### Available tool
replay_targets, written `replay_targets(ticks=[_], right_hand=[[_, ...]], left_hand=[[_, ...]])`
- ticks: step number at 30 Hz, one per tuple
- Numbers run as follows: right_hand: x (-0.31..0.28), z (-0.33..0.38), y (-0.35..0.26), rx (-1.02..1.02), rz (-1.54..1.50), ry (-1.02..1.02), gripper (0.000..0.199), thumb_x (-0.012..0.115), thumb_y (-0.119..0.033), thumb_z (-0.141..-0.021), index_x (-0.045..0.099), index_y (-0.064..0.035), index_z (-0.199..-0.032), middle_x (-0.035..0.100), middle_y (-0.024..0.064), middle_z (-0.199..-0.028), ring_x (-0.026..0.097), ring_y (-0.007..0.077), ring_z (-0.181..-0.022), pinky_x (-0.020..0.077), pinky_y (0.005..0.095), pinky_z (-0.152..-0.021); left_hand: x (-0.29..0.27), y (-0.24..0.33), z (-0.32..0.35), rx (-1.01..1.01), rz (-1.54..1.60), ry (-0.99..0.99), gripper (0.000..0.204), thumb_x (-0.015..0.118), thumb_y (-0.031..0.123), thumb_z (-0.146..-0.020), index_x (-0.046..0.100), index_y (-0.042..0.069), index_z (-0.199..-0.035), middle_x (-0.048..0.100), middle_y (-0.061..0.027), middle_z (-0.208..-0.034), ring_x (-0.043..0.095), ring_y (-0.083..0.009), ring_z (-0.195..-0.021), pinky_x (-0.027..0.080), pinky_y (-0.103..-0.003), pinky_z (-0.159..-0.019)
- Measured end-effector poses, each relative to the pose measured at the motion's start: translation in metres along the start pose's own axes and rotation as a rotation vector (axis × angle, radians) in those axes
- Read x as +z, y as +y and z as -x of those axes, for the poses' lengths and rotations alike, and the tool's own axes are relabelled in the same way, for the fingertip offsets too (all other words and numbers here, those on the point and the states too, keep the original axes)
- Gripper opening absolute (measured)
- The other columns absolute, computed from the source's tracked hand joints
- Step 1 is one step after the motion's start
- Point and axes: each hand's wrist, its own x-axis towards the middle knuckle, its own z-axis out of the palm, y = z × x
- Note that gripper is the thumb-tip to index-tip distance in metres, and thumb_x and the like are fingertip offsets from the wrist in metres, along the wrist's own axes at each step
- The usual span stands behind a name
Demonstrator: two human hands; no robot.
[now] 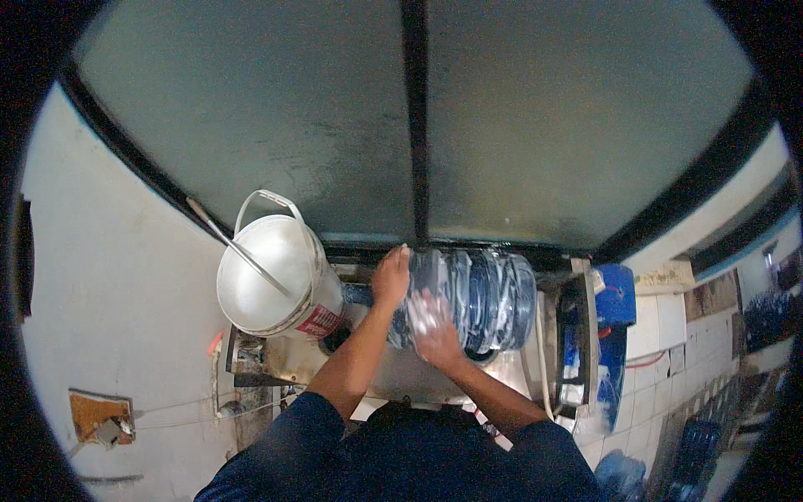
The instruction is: The person cleans large blue water jugs by hand using a white brush and a yellow sponge. They scrub the exterior and interior of the jugs, rinse them, and place them on a nearby rack.
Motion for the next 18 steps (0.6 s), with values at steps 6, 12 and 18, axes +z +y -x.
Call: replay_targets(ticks=[6,12,18], right_hand=[[-0.045,0.025,0.083,0.447,0.436,0.103,0.065,0.059,-0.029,-0.093,0.049,0.0009,-0.149,0.036,0.0247,-0.162,0.025,0.0402,-0.155,0.0145,0.0641,-0.124],[-0.074,-0.039,0.212,1.126,0.120,-0.483,0.056,0.059,-0.048,-0.096,0.066,-0.0041,-0.130,0.060,0.0216,-0.143,0.053,0.0380,-0.137,0.0358,0.0663,-0.112],[-0.079,-0.078,0.192,1.012,0.153,-0.451,0.053,0.070,-0.046,-0.087,0.069,-0.0068,-0.122,0.071,0.0206,-0.121,0.068,0.0381,-0.117,0.0538,0.0456,-0.102]], left_hand=[[-0.011,0.026,0.016,-0.035,-0.204,-0.063,0.064,0.068,0.040,-0.094,0.055,0.005,-0.146,0.054,-0.0143,-0.151,0.051,-0.0325,-0.139,0.044,-0.044,-0.113],[-0.014,0.011,0.079,0.162,-0.220,0.111,0.062,0.066,0.033,-0.094,0.053,-0.003,-0.144,0.051,-0.0184,-0.152,0.048,-0.0370,-0.141,0.038,-0.047,-0.117],[-0.004,0.002,0.134,0.283,-0.280,0.310,0.059,0.066,0.025,-0.093,0.052,-0.007,-0.141,0.049,-0.0230,-0.152,0.043,-0.0405,-0.145,0.035,-0.053,-0.118]])
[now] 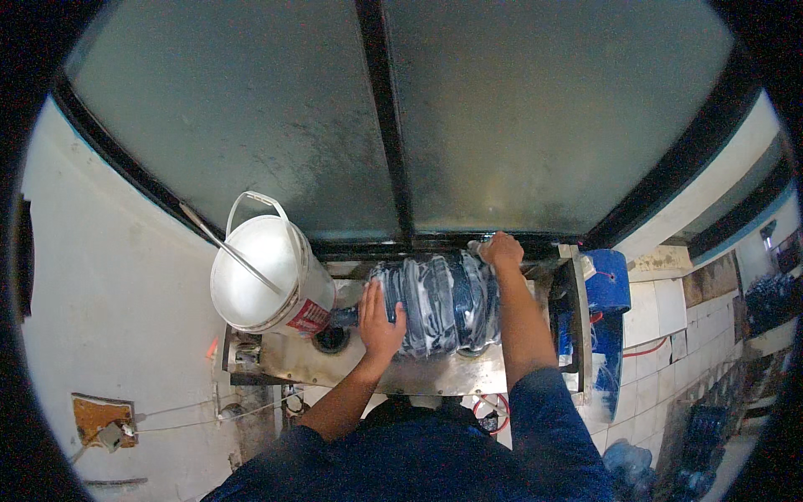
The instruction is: The person cleans large blue water jugs by hand using a white brush and a yellow sponge. They scrub the exterior and interior of the jugs, rinse them, and place them on a nearby rack.
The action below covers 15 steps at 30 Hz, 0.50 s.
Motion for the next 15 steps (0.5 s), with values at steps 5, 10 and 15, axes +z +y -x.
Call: replay_targets(ticks=[5,10,15], right_hand=[[0.029,0.024,0.051,-0.123,-0.111,0.393,0.055,0.077,-0.050,-0.081,0.067,-0.0058,-0.112,0.073,0.0200,-0.103,0.072,0.0403,-0.096,0.0568,0.0517,-0.082],[0.052,0.101,0.052,-0.027,-0.357,0.660,0.068,0.074,-0.047,-0.085,0.057,-0.0040,-0.135,0.067,0.0242,-0.116,0.066,0.0443,-0.104,0.0538,0.0530,-0.085],[0.110,0.157,0.077,-0.279,-0.425,0.890,0.060,0.072,-0.027,-0.090,0.052,-0.0017,-0.141,0.053,0.0298,-0.140,0.051,0.0509,-0.128,0.0429,0.0562,-0.107]], left_hand=[[0.016,0.001,0.013,0.084,0.059,0.088,0.062,0.066,0.027,-0.094,0.049,-0.007,-0.143,0.047,-0.0267,-0.152,0.041,-0.0446,-0.145,0.032,-0.055,-0.119],[0.052,-0.037,0.063,0.128,0.086,0.202,0.074,0.065,0.035,-0.098,0.036,-0.008,-0.151,0.041,-0.0283,-0.155,0.033,-0.0523,-0.147,0.027,-0.060,-0.121],[0.024,-0.027,0.003,0.004,0.198,-0.007,0.077,0.065,0.043,-0.099,0.036,-0.002,-0.153,0.040,-0.0284,-0.156,0.035,-0.0483,-0.146,0.030,-0.055,-0.120]])
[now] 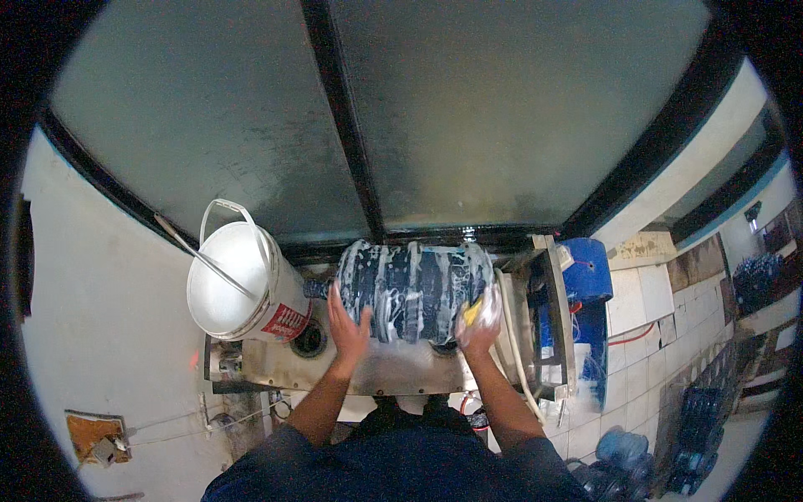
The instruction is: The person cleans large blue water jugs by hand using a white brush and a yellow sponge. They scrub the exterior and interior of the jugs, rinse them, and place them on a nearby rack.
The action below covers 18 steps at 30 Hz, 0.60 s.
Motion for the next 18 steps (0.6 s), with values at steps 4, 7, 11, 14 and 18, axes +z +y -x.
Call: replay_targets(ticks=[4,7,11,14,18], right_hand=[[-0.009,0.071,0.031,-0.331,0.200,-0.303,0.063,0.065,-0.026,-0.093,0.048,0.0001,-0.147,0.028,0.0317,-0.162,0.025,0.0557,-0.149,0.0208,0.0630,-0.123],[-0.014,0.039,0.019,-0.124,-0.072,-0.116,0.062,0.054,-0.030,-0.101,0.041,-0.0008,-0.154,0.025,0.0330,-0.163,0.023,0.0552,-0.150,0.0197,0.0607,-0.124],[0.012,-0.084,0.009,-0.010,0.066,-0.268,0.066,0.045,-0.041,-0.107,0.041,0.0085,-0.150,0.040,0.0359,-0.154,0.035,0.0489,-0.147,0.0267,0.0491,-0.124],[0.058,-0.183,0.004,0.319,0.193,-0.940,0.069,0.051,-0.056,-0.100,0.061,0.0069,-0.127,0.059,0.0295,-0.138,0.055,0.0427,-0.132,0.0462,0.0499,-0.108],[0.063,-0.173,-0.061,0.075,0.248,-1.143,0.055,0.052,-0.038,-0.099,0.059,0.0026,-0.134,0.058,0.0276,-0.140,0.052,0.0433,-0.135,0.0421,0.0503,-0.113]], left_hand=[[-0.007,0.018,-0.094,-0.195,-0.063,-0.261,0.073,0.061,0.047,-0.099,0.043,0.000,-0.151,0.047,-0.0249,-0.153,0.046,-0.0409,-0.141,0.037,-0.047,-0.117],[0.007,0.011,-0.107,-0.211,-0.162,-0.249,0.069,0.060,0.047,-0.100,0.047,0.000,-0.149,0.053,-0.0230,-0.149,0.050,-0.0404,-0.137,0.040,-0.047,-0.115],[0.005,0.009,-0.093,-0.186,-0.179,-0.195,0.066,0.059,0.046,-0.100,0.049,0.001,-0.148,0.055,-0.0222,-0.148,0.053,-0.0407,-0.135,0.042,-0.047,-0.113],[0.005,0.022,-0.091,-0.189,-0.173,-0.192,0.062,0.057,0.044,-0.101,0.049,0.003,-0.148,0.055,-0.0211,-0.148,0.053,-0.0400,-0.135,0.043,-0.047,-0.112],[0.008,0.017,-0.092,-0.209,-0.184,-0.172,0.058,0.054,0.040,-0.103,0.049,0.004,-0.148,0.056,-0.0199,-0.147,0.054,-0.0395,-0.134,0.044,-0.047,-0.111]])
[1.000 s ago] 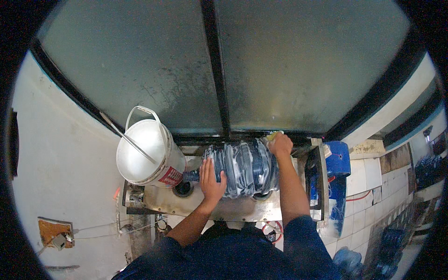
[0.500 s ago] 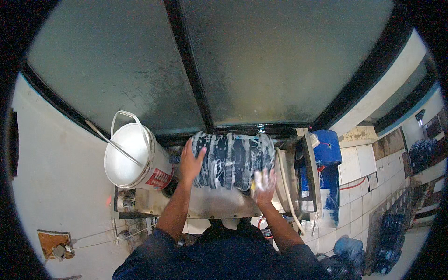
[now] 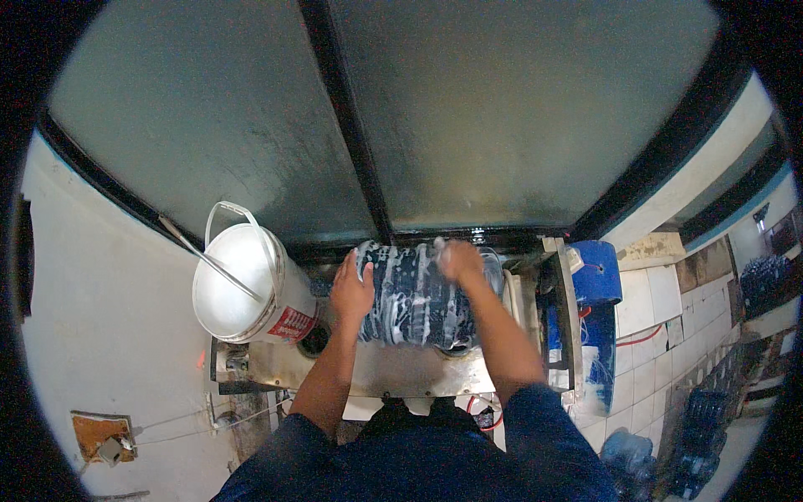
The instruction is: The person cleans large blue water jugs by hand using a white brush and a yellow sponge. They scrub the exterior and interior of the jugs, rinse them, and place them on a nearby rack.
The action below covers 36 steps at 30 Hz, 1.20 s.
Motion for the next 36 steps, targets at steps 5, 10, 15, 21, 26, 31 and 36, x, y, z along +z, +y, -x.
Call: replay_targets(ticks=[5,10,15,21,26,31,36], right_hand=[[0.098,0.116,0.008,-0.411,0.169,0.634,0.059,0.054,-0.028,-0.095,0.051,0.0014,-0.146,0.043,0.0290,-0.156,0.039,0.0409,-0.148,0.0272,0.0509,-0.124],[0.044,0.026,0.038,-0.006,0.210,0.509,0.073,0.035,-0.059,-0.103,0.063,-0.0008,-0.137,0.046,0.0241,-0.156,0.034,0.0385,-0.152,0.0015,0.0677,-0.123],[0.050,-0.025,-0.026,-0.102,-0.028,0.171,0.056,0.042,-0.052,-0.103,0.070,-0.0067,-0.121,0.068,0.0274,-0.125,0.065,0.0458,-0.117,0.0437,0.0570,-0.108],[0.102,0.102,-0.032,-0.194,0.242,0.727,0.061,0.053,-0.047,-0.101,0.060,-0.0012,-0.140,0.034,0.0262,-0.163,0.018,0.0417,-0.157,0.0077,0.0719,-0.120],[0.022,0.010,-0.056,0.013,-0.024,0.232,0.061,0.041,-0.054,-0.103,0.073,-0.0048,-0.119,0.065,0.0229,-0.135,0.055,0.0432,-0.134,0.0233,0.0685,-0.118],[0.026,0.028,-0.143,-0.124,-0.010,0.151,0.051,0.042,-0.040,-0.103,0.074,-0.0016,-0.113,0.065,0.0266,-0.133,0.059,0.0434,-0.129,0.0373,0.0527,-0.116],[0.109,0.101,-0.106,-0.393,0.259,0.504,0.061,0.044,-0.035,-0.102,0.048,0.0035,-0.149,0.035,0.0253,-0.163,0.014,0.0468,-0.157,0.0031,0.0708,-0.121]], left_hand=[[-0.005,0.002,0.001,-0.043,-0.002,-0.046,0.058,0.053,0.039,-0.104,0.047,0.004,-0.149,0.054,-0.0177,-0.149,0.053,-0.0408,-0.135,0.044,-0.048,-0.111],[0.002,-0.002,0.001,0.005,-0.014,-0.009,0.058,0.052,0.039,-0.104,0.047,0.003,-0.149,0.054,-0.0168,-0.150,0.052,-0.0420,-0.135,0.043,-0.048,-0.112],[-0.003,-0.001,-0.006,-0.039,-0.039,-0.028,0.057,0.053,0.040,-0.104,0.048,0.003,-0.148,0.054,-0.0168,-0.149,0.053,-0.0415,-0.135,0.043,-0.048,-0.112],[0.000,-0.004,-0.002,0.012,0.031,-0.003,0.058,0.054,0.039,-0.103,0.047,0.003,-0.148,0.055,-0.0167,-0.149,0.053,-0.0427,-0.133,0.044,-0.049,-0.111],[-0.003,0.006,-0.009,-0.021,0.045,-0.035,0.056,0.050,0.038,-0.105,0.048,0.002,-0.148,0.054,-0.0174,-0.150,0.052,-0.0441,-0.135,0.042,-0.048,-0.113],[0.003,-0.017,-0.003,-0.029,0.161,-0.018,0.053,0.039,0.038,-0.109,0.049,0.003,-0.148,0.053,-0.0159,-0.151,0.051,-0.0422,-0.137,0.040,-0.047,-0.116],[0.004,-0.029,0.013,-0.015,0.209,-0.018,0.051,0.033,0.035,-0.111,0.048,0.006,-0.150,0.052,-0.0152,-0.153,0.049,-0.0427,-0.138,0.038,-0.048,-0.117]])
